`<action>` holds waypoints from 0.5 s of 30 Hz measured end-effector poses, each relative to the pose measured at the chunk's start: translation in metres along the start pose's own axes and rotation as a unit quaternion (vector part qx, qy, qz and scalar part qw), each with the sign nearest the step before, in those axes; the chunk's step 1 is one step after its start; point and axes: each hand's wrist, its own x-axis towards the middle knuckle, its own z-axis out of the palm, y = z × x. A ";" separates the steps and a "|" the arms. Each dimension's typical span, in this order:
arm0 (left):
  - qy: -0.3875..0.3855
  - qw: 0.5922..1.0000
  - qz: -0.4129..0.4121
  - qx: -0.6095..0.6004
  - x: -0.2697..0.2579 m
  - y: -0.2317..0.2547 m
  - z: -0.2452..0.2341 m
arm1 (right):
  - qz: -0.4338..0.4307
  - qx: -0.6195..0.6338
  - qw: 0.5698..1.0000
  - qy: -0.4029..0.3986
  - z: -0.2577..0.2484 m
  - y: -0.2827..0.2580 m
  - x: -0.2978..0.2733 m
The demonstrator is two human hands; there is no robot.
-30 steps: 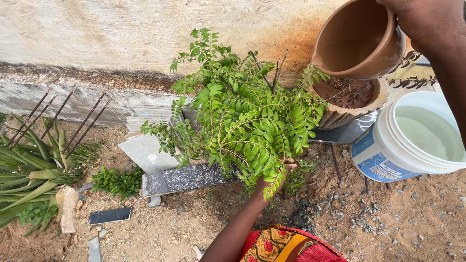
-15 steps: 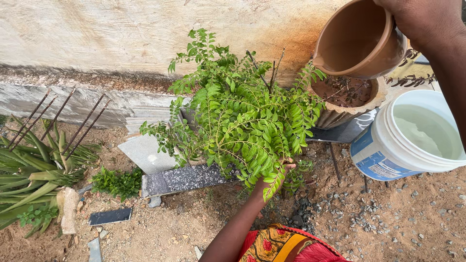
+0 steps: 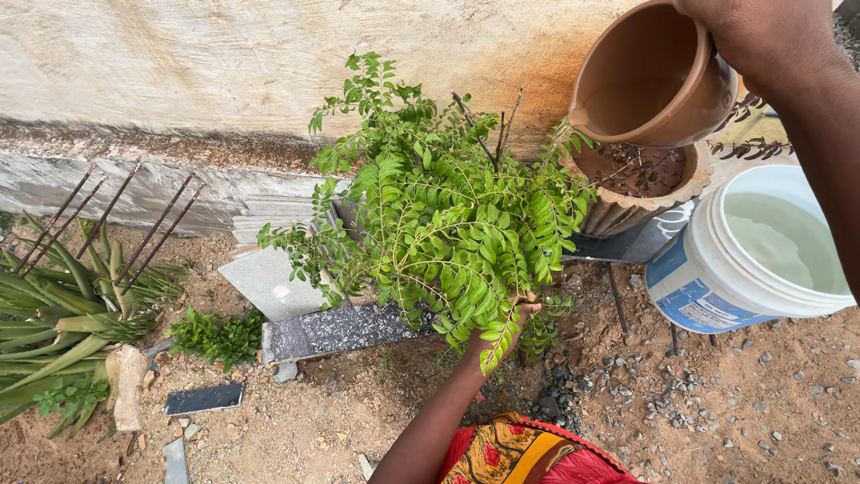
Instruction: The person waters potted plants by scooping water from a bucket using a mug and pouring it onto the plants by hand.
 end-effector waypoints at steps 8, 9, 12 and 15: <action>0.070 0.994 -0.009 -0.080 -0.007 0.001 0.014 | -0.050 -0.056 0.997 0.012 -0.002 -0.001 0.002; 0.069 0.994 -0.008 -0.080 -0.008 0.000 0.018 | -0.051 -0.055 0.997 0.013 -0.002 -0.001 0.003; -0.040 0.998 0.032 0.043 -0.009 -0.004 0.027 | -0.042 -0.067 0.997 0.011 0.001 -0.003 0.006; -0.002 0.638 0.163 0.752 -0.009 -0.006 0.032 | -0.024 -0.032 0.999 0.018 0.003 -0.009 0.006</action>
